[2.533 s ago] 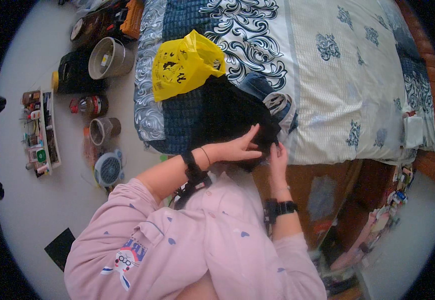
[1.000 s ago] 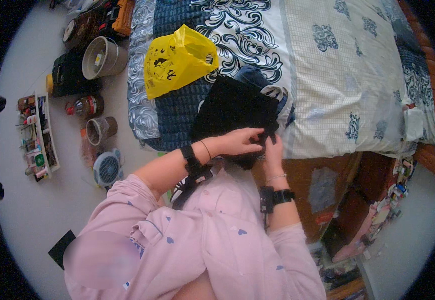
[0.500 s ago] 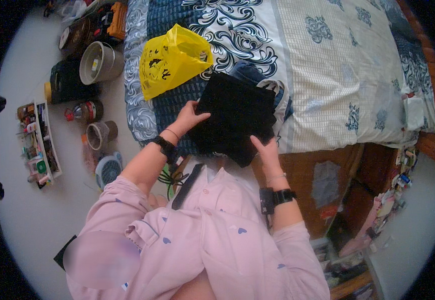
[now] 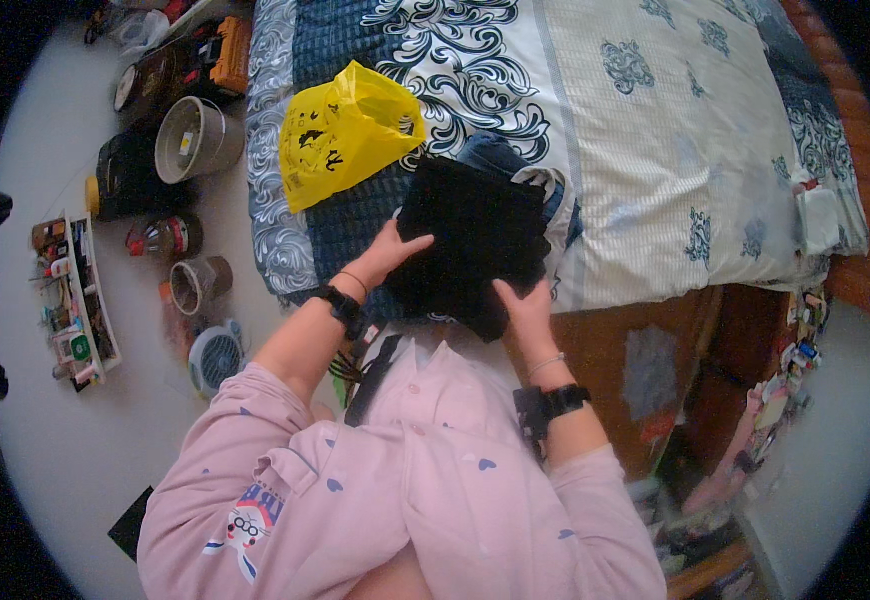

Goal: The person folds a pair of black pants and a pair of blue jeans on a bed. The folded jeans are then placed into a wooden closet shelf. The person also handles a yellow plastic bag and a clear plastic bag.

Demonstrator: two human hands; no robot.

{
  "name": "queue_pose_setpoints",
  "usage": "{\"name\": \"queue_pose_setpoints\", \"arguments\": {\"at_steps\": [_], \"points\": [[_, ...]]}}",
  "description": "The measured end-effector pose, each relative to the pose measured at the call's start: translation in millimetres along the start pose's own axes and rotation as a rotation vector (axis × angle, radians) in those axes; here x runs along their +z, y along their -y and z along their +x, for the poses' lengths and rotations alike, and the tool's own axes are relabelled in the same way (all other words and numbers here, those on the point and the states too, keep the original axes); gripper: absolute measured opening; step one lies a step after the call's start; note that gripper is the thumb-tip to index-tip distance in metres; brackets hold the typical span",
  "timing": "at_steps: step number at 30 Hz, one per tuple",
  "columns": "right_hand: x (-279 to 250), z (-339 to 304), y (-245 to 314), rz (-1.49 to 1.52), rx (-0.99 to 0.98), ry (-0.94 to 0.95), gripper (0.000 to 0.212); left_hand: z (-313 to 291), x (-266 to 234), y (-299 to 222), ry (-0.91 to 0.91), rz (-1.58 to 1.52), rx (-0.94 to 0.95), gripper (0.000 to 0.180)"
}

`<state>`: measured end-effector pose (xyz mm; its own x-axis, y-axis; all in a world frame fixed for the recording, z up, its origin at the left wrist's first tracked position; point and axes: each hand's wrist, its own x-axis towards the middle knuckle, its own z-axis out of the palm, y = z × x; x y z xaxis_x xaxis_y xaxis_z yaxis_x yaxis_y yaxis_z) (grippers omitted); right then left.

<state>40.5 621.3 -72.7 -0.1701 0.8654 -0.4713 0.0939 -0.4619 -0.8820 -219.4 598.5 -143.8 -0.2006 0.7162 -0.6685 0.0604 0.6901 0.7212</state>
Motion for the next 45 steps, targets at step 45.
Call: {"name": "queue_pose_setpoints", "arguments": {"at_steps": [45], "points": [[-16,34,-41,-1.047,-0.068,-0.273,0.108,-19,-97,36,-0.442,0.795,0.257,0.071]]}}
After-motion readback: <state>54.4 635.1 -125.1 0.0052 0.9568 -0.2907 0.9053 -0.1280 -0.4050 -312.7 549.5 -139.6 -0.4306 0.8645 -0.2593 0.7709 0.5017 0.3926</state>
